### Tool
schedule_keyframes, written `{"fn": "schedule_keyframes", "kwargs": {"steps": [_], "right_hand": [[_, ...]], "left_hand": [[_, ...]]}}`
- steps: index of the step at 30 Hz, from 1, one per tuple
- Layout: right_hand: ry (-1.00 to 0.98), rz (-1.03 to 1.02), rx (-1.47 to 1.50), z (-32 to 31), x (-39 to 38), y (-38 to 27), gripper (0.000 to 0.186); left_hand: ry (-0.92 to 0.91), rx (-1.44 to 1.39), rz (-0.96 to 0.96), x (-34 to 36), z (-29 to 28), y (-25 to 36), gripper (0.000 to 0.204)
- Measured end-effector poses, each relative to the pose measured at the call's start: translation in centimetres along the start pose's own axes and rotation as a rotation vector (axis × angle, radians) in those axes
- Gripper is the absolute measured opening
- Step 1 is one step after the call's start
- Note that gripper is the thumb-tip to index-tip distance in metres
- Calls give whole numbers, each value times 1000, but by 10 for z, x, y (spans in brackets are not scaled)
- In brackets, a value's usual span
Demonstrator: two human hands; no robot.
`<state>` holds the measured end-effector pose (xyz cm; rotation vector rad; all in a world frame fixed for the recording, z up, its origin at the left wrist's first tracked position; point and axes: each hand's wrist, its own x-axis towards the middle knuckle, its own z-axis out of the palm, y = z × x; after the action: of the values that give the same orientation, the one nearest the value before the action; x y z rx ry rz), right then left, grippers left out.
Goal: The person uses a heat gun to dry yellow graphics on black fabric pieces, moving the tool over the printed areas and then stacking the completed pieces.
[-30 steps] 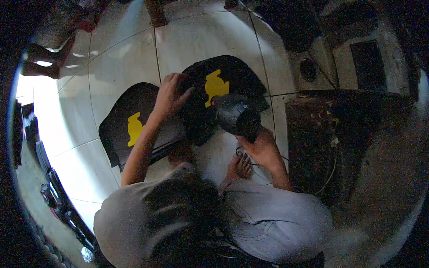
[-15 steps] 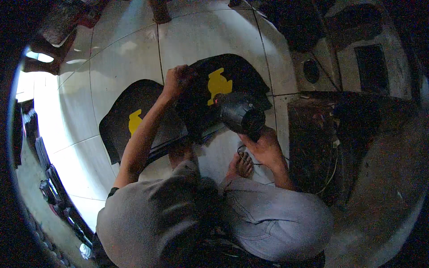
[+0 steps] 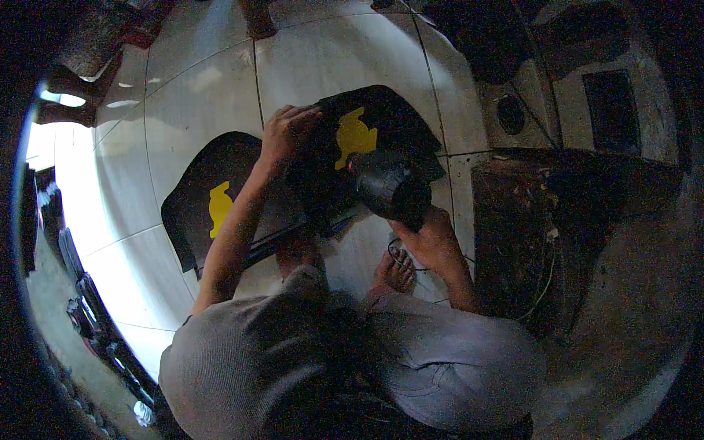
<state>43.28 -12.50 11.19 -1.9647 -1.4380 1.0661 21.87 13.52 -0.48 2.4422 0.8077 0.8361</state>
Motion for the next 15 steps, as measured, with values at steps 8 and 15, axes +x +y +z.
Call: {"fn": "schedule_keyframes", "kwargs": {"steps": [8,15], "right_hand": [[21,17,39,2,-3,0,30],[50,105,88,-4,-2,2,28]], "left_hand": [[-245,-14,-467,-8,-5,17,32],[-287,36,-519,-40,-8,28,37]]}}
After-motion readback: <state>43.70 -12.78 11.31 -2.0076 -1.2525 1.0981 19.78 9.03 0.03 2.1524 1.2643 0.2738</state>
